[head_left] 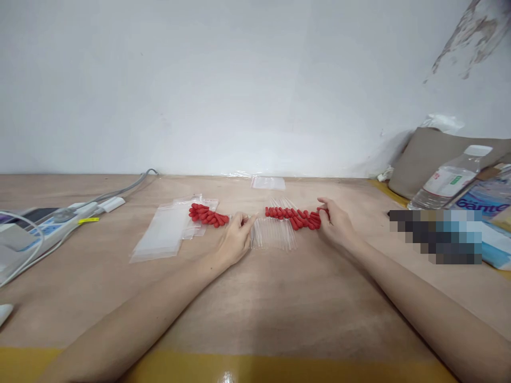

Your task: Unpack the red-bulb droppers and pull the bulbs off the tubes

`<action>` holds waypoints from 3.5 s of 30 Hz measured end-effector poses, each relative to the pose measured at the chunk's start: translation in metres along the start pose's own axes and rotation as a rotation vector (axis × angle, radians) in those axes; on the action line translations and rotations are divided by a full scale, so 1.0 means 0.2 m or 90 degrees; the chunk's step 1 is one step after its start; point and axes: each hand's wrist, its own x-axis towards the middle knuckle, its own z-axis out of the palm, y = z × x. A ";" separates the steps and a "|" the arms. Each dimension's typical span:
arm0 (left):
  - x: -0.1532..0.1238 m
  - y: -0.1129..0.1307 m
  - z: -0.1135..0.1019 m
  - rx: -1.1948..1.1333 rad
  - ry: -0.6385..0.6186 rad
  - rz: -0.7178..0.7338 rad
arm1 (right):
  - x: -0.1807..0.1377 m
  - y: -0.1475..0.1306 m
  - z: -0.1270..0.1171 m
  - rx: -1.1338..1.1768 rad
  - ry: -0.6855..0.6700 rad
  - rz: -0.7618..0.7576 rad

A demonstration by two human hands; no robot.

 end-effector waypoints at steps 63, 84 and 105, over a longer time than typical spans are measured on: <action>-0.02 0.00 -0.04 -0.051 -0.099 0.027 | 0.46 -0.33 0.12 -0.181 -0.318 0.250; 0.04 0.15 -0.02 0.133 -0.038 0.195 | -0.18 -0.38 0.12 -0.084 0.015 -0.389; 0.03 0.16 -0.07 0.049 -0.085 0.199 | -0.18 -0.33 0.07 -0.063 0.041 -0.643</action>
